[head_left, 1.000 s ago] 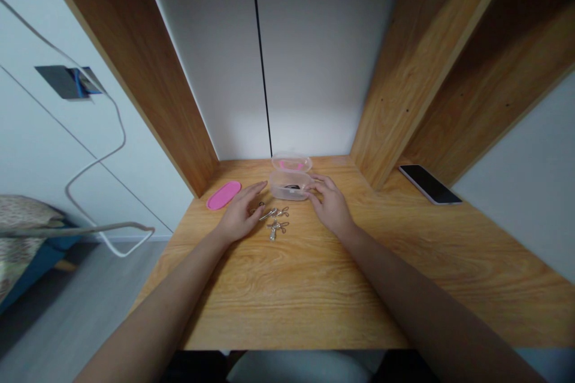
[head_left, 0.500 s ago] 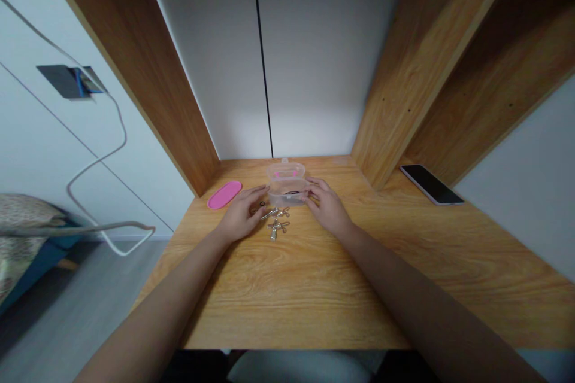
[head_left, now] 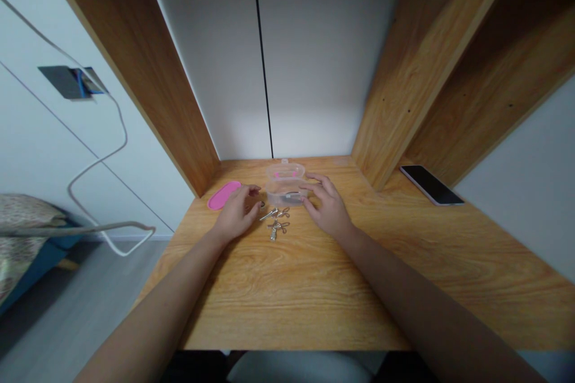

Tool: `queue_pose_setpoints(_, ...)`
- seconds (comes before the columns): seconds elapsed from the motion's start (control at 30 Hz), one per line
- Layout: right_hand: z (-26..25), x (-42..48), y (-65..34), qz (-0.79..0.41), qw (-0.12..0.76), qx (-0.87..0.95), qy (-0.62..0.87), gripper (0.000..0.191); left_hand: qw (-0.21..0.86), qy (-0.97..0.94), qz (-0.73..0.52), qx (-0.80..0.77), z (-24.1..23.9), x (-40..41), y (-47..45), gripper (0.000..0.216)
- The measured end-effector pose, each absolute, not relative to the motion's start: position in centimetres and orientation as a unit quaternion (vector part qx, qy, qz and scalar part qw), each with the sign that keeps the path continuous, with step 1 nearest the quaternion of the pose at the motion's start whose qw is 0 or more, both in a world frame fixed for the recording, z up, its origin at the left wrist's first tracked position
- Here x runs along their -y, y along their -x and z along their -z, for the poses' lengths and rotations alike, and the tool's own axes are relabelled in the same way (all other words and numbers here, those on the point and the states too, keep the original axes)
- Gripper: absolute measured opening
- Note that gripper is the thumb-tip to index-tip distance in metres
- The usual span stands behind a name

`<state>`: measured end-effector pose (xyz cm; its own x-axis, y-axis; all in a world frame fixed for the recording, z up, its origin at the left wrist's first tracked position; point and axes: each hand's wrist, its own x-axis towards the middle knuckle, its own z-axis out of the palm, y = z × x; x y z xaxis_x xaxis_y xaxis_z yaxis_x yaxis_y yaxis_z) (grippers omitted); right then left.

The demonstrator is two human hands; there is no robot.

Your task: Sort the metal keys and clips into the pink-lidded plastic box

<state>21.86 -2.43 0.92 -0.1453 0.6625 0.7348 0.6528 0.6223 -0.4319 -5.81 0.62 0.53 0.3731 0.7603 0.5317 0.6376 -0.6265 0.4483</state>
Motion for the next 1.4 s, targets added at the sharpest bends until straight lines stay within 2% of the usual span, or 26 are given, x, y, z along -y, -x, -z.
queue_pose_setpoints(0.07, -1.2, 2.9, -21.7, -0.002, 0.48, 0.779, 0.405, 0.022, 0.076, -0.829, -0.354, -0.426, -1.0, -0.5, 5.9, 0.017)
queue_pose_setpoints(0.13, -1.3, 3.4, -21.4, -0.017, 0.432, 0.824, 0.367, 0.019, 0.068, -0.849, -0.321, -0.414, -1.3, -0.5, 6.1, 0.01)
queue_pose_setpoints(0.27, -1.4, 4.0, -20.7, -0.024, 0.306, 0.9, 0.311, 0.018, 0.061, -0.883, -0.265, -0.382, -1.3, -0.5, 6.2, 0.012)
queue_pose_setpoints(0.43, -1.5, 4.4, -19.5, -0.01, 0.239, 0.934, 0.266, 0.028, 0.053, -0.904, -0.233, -0.353, -0.7, -0.6, 5.9, 0.015)
queue_pose_setpoints(0.7, -1.5, 4.6, -19.0, -0.015, 0.228, 0.943, 0.244, 0.021, 0.047, -0.907, -0.228, -0.351, -0.8, -0.7, 5.9, 0.014)
queue_pose_setpoints(1.03, -1.2, 4.1, -19.7, -0.021, 0.223, 0.919, 0.325, 0.041, 0.053, -0.901, -0.228, -0.364, -1.4, -0.3, 6.0, 0.008)
queue_pose_setpoints(1.3, -1.2, 4.1, -19.6, -0.013, 0.222, 0.924, 0.312, 0.031, 0.083, -0.901, -0.255, -0.34, -1.8, 0.1, 5.7, 0.009)
queue_pose_setpoints(1.4, -1.1, 4.1, -19.6, -0.005, 0.224, 0.926, 0.304, 0.028, 0.106, -0.914, -0.253, -0.299, -2.0, 0.4, 5.4, 0.018)
